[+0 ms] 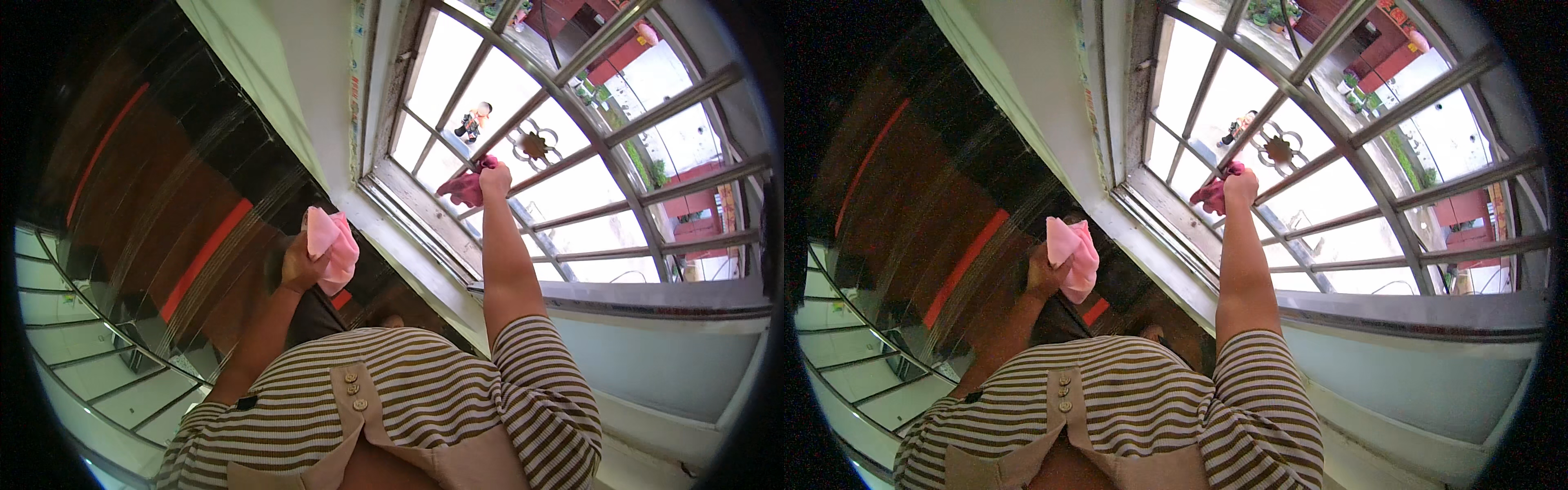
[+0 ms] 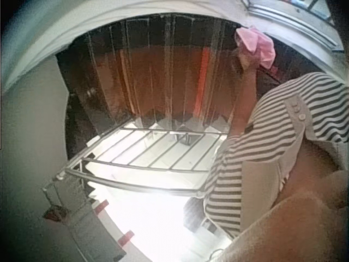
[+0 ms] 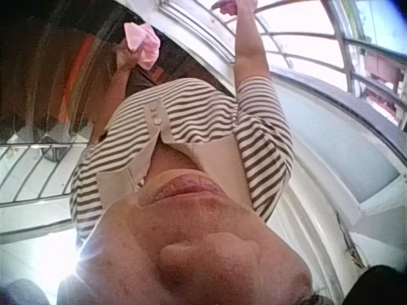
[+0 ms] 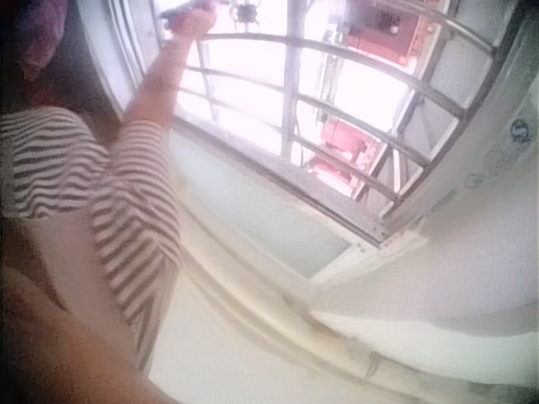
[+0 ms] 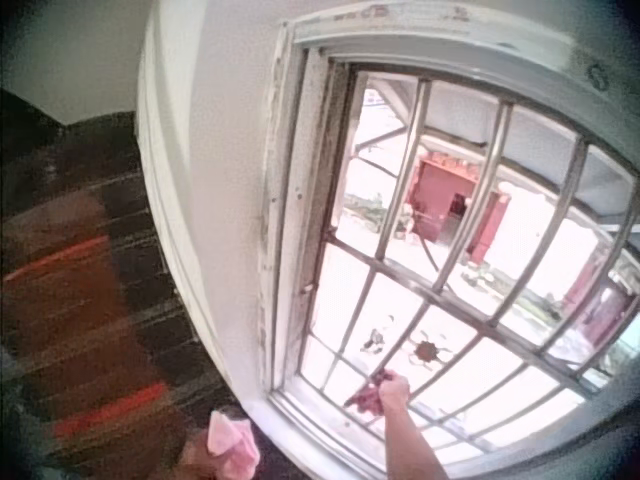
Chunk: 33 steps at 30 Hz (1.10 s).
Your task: The person wipes the window frame and glass panes using two cloths, one pink and one maroon. They clean the upper frame, side edges, and glass surfaces in a repetitive wiping motion.
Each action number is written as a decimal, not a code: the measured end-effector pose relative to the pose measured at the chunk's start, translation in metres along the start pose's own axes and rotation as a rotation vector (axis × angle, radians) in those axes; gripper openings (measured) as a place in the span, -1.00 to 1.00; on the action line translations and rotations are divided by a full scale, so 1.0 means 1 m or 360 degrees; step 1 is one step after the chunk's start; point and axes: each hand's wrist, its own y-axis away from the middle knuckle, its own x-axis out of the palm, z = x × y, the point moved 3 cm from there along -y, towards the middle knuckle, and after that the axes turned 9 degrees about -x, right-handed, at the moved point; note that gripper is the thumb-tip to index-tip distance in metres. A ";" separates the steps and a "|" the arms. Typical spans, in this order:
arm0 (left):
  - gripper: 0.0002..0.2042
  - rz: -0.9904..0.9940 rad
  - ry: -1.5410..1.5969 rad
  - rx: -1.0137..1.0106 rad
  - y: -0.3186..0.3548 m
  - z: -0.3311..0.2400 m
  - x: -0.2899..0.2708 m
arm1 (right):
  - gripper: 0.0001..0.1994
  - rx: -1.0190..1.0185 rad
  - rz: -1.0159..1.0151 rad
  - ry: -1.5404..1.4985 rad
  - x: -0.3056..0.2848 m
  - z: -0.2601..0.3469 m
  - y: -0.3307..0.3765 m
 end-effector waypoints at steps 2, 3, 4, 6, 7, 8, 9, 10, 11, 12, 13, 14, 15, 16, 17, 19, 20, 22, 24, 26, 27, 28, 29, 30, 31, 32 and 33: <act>-0.67 -0.0031 -0.0016 -0.0002 -0.001 -0.001 -0.003 | -0.78 0.0012 -0.0057 0.0008 0.003 0.009 0.000; -0.68 -0.0043 0.0001 -0.0009 -0.001 -0.001 -0.003 | -0.78 -0.0010 -0.0100 0.0034 0.005 0.013 0.001; -0.68 -0.0036 0.0039 -0.0016 -0.001 -0.002 -0.003 | -0.77 -0.0016 -0.0028 0.0029 0.007 0.014 0.001; -0.67 -0.0035 0.0051 0.0001 -0.004 -0.005 -0.004 | -0.76 -0.0007 -0.0020 0.0107 0.010 0.014 0.003; -0.67 -0.0025 0.0084 0.0009 -0.006 -0.006 -0.003 | -0.76 -0.0044 -0.0074 0.0140 0.009 0.013 0.001; -0.66 -0.0037 0.0043 0.0039 -0.007 -0.008 -0.002 | -0.79 -0.0097 -0.0133 0.0220 0.010 0.012 0.001; -0.65 -0.0043 0.0013 0.0058 -0.008 -0.010 -0.002 | -0.80 -0.0161 -0.0103 0.0200 0.011 0.009 0.001; -0.64 -0.0061 -0.0012 0.0100 -0.009 -0.012 -0.002 | -0.82 -0.0203 -0.0049 0.0185 0.013 0.005 0.001; -0.64 -0.0032 0.0004 0.0069 -0.010 -0.013 -0.001 | -0.83 -0.0216 0.0011 0.0184 0.016 0.002 0.001; -0.63 -0.0009 0.0031 0.0060 -0.011 -0.013 0.000 | -0.84 -0.0313 0.0080 0.0087 0.019 -0.002 0.004; -0.62 0.0017 0.0074 0.0058 -0.011 -0.014 0.002 | -0.81 -0.0483 0.0276 0.0044 0.023 -0.005 0.008; -0.63 0.0010 0.0048 0.0061 -0.011 -0.013 0.002 | -0.80 -0.0488 0.0433 0.0005 0.030 -0.008 0.017; -0.63 0.0002 0.0034 0.0071 -0.011 -0.013 0.003 | -0.78 -0.0510 0.0544 -0.0033 0.035 -0.011 0.026; -0.64 -0.0011 0.0021 0.0079 -0.011 -0.012 0.003 | -0.78 -0.0499 0.0506 -0.0054 0.036 -0.014 0.036; -0.64 -0.0015 0.0004 0.0087 -0.011 -0.010 0.004 | -0.77 -0.0496 0.0494 -0.0082 0.038 -0.015 0.045; -0.64 0.0008 -0.0029 0.0043 -0.011 -0.006 0.006 | -0.75 -0.0428 0.0514 -0.0234 0.033 -0.017 0.053; -0.66 -0.0021 -0.0015 0.0116 -0.010 -0.006 0.006 | -0.74 -0.0355 0.0523 -0.0354 0.027 -0.017 0.053; -0.68 -0.0030 0.0048 0.0135 -0.009 -0.004 0.008 | -0.77 -0.0100 0.0511 -0.0612 0.014 -0.013 0.047; -0.71 -0.0058 -0.0025 0.0132 -0.007 -0.002 0.009 | -0.82 0.0129 0.0584 -0.1257 0.001 -0.001 0.036; -0.72 -0.0084 -0.0031 0.0139 -0.005 -0.001 0.008 | -0.81 0.0186 0.0592 -0.1611 -0.008 0.018 0.023; -0.73 -0.0098 -0.0010 0.0155 -0.004 -0.002 0.007 | -0.79 0.0241 0.0576 -0.1639 -0.010 0.027 0.015; -0.74 -0.0088 0.0029 0.0150 -0.003 -0.002 0.007 | -0.79 0.0241 0.0559 -0.1718 -0.012 0.036 0.010; -0.73 -0.0104 -0.0024 0.0159 -0.002 -0.003 0.005 | -0.79 0.0243 0.0543 -0.1799 -0.013 0.045 0.004; -0.73 -0.0100 -0.0057 0.0150 -0.002 -0.004 0.003 | -0.78 0.0295 0.0518 -0.1892 -0.013 0.053 -0.001; -0.73 -0.0106 -0.0089 0.0139 -0.001 -0.005 0.001 | -0.75 0.0277 0.0460 -0.1956 -0.011 0.060 -0.005; -0.72 -0.0095 -0.0050 0.0125 -0.001 -0.006 -0.001 | -0.76 0.0265 0.0381 -0.1959 -0.009 0.066 -0.010; -0.71 -0.0093 -0.0009 0.0111 -0.001 -0.007 -0.002 | -0.77 0.0280 0.0292 -0.1956 -0.007 0.071 -0.014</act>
